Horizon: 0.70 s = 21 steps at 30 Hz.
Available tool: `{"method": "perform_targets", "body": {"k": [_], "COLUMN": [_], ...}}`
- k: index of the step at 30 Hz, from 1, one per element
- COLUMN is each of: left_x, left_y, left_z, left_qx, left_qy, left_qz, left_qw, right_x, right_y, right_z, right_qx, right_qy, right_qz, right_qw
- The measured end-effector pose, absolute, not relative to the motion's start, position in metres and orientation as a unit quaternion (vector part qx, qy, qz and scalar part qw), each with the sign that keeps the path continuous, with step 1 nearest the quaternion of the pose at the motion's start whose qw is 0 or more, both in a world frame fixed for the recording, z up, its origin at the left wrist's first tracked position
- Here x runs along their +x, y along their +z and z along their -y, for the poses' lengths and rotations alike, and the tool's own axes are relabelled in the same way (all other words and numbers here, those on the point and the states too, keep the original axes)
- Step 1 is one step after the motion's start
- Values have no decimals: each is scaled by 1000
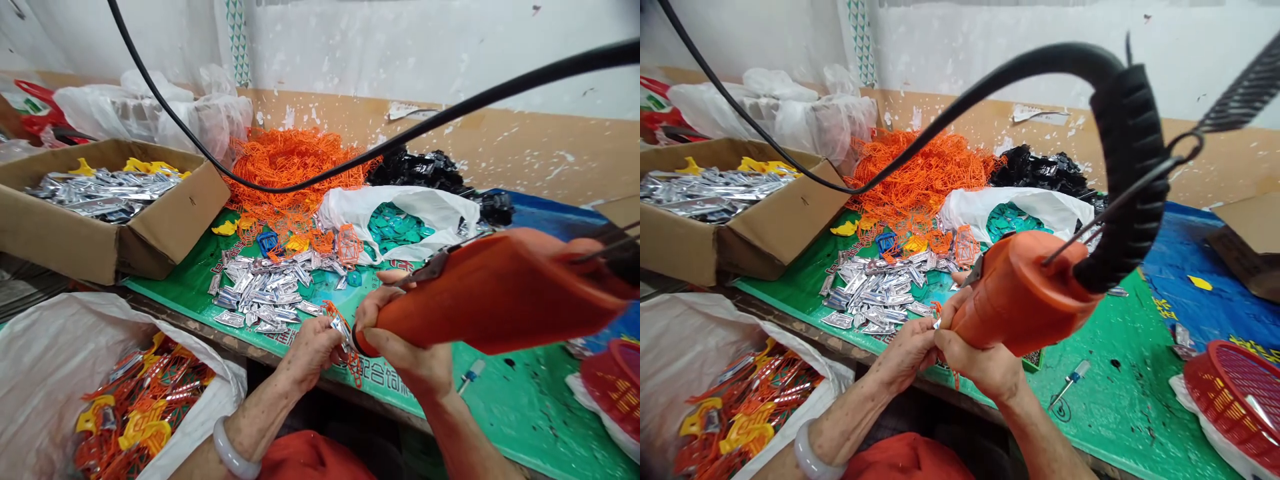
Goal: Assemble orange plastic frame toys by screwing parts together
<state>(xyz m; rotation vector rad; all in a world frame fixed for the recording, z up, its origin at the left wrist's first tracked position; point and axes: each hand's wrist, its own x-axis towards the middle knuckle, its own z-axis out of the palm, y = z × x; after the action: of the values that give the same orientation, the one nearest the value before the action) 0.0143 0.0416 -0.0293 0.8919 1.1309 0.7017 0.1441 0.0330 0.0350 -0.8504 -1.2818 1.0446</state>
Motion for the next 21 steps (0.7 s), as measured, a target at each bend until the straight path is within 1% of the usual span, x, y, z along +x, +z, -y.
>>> {"method": "perform_targets", "body": {"k": [4, 9, 16, 21], "left_x": [9, 1, 1, 2], "left_y": [-22, -13, -23, -26], "left_z": [-39, -35, -33, -30], "left_qx": [401, 395, 335, 322], "left_qy": [322, 305, 360, 378], "left_qz": [-492, -465, -443, -426], "left_qw": [702, 731, 750, 756], "right_x": [144, 160, 188, 198], "right_y": [40, 57, 60, 56], "right_z": [-30, -31, -43, -44], "right_qx": [-347, -314, -387, -431], "right_qy": [457, 434, 324, 324], "right_qz": [526, 459, 419, 363], "right_qw": [628, 709, 755, 760]}}
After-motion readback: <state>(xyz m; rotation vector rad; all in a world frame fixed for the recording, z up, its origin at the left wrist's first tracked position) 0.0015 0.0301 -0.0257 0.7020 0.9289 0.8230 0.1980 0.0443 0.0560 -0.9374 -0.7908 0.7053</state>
